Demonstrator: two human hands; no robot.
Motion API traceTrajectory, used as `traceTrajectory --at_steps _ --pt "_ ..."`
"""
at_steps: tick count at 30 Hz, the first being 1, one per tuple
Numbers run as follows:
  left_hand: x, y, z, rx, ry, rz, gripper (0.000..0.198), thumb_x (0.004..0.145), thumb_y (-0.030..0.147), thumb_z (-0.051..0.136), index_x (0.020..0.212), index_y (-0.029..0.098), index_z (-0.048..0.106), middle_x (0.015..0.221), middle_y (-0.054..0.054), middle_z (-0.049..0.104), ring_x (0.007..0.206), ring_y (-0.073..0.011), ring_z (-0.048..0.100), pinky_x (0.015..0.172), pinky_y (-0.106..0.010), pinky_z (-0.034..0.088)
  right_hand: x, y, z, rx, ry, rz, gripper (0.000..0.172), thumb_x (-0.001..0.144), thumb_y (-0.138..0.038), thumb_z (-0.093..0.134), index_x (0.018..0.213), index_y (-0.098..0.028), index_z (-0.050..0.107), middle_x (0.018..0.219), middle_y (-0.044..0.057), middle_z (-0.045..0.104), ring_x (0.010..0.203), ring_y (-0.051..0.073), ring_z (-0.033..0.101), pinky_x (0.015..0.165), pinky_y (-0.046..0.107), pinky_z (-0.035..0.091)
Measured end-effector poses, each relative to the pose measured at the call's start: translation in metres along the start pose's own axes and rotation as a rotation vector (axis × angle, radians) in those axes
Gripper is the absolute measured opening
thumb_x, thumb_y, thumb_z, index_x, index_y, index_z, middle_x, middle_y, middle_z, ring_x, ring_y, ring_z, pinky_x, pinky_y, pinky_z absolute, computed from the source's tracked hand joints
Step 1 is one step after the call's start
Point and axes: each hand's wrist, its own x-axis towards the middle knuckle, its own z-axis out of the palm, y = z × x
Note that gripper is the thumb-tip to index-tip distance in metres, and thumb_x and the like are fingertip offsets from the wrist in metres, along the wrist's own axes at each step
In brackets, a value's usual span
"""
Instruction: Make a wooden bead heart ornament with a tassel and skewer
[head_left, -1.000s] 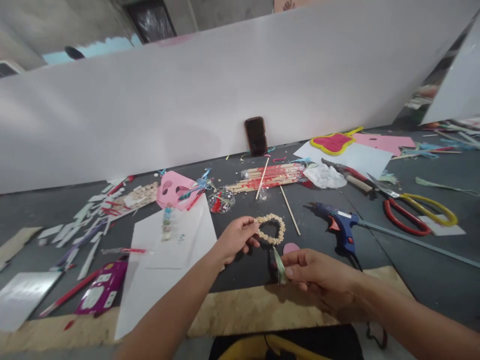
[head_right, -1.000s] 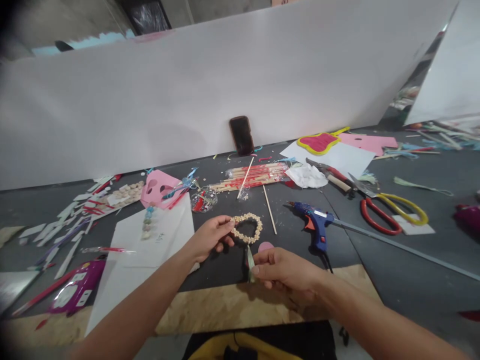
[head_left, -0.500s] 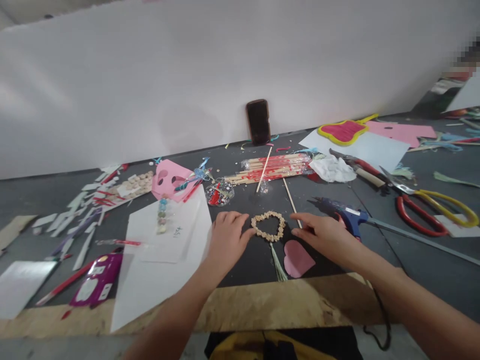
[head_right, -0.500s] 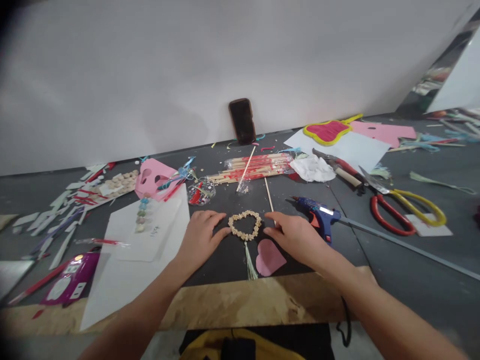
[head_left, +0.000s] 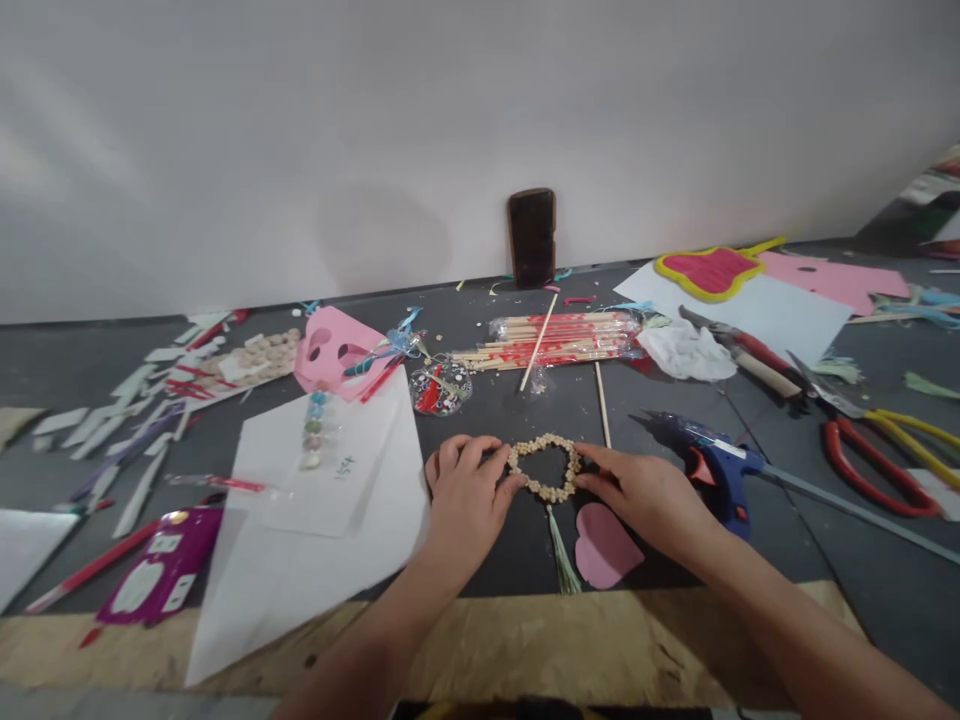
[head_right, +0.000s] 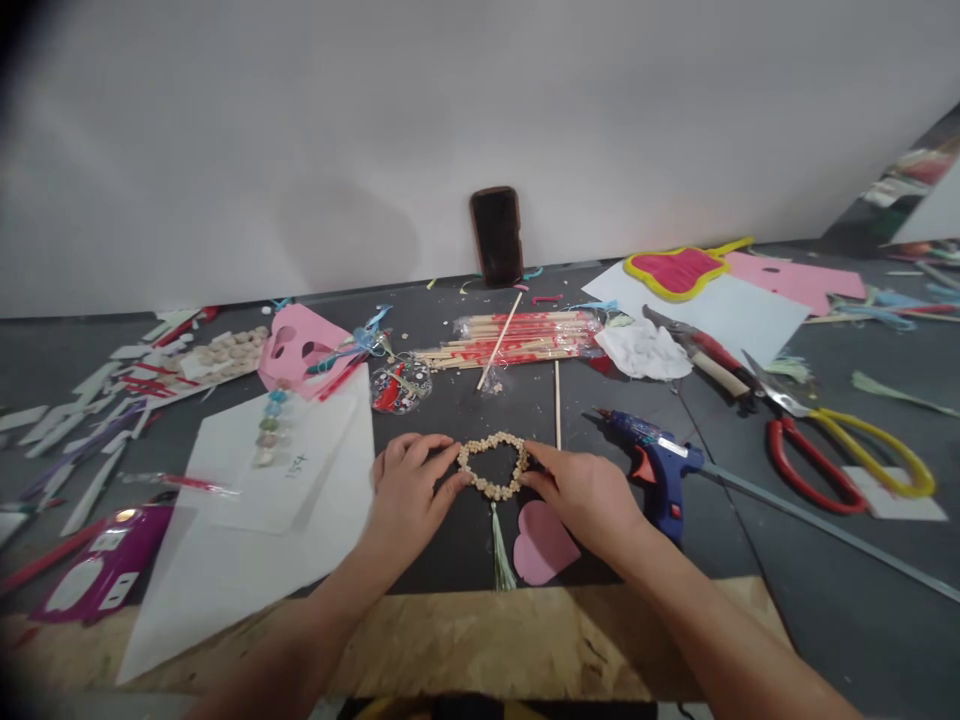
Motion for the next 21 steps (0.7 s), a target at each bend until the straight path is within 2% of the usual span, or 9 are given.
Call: traceTrajectory --at_steps 12,21 --pt "0.0016 0.0007 -0.0022 -0.017 -0.012 0.026 0.026 0.09 0.037 0.049 0.107 0.024 0.064 0.116 -0.003 0.062 0.109 -0.0263 0.043 0.093 -0.046 0.033 0.0014 0.0005 0.0033 -0.036 0.048 -0.033 0.034 0.085 -0.033 0.058 0.119 -0.026 0.063 0.083 0.003 0.075 0.068 0.021 0.071 0.054 0.026 0.049" --pt "0.0023 -0.0044 0.0006 -0.028 -0.012 0.015 0.031 0.089 0.042 0.048 0.109 0.025 0.063 0.116 -0.003 0.062 0.11 -0.0266 0.044 0.094 -0.047 0.032 0.0 0.0032 0.005 -0.017 0.081 -0.031 0.035 0.087 -0.032 0.055 0.119 -0.022 0.062 0.082 0.004 0.075 0.069 0.021 0.071 0.056 0.027 0.05"
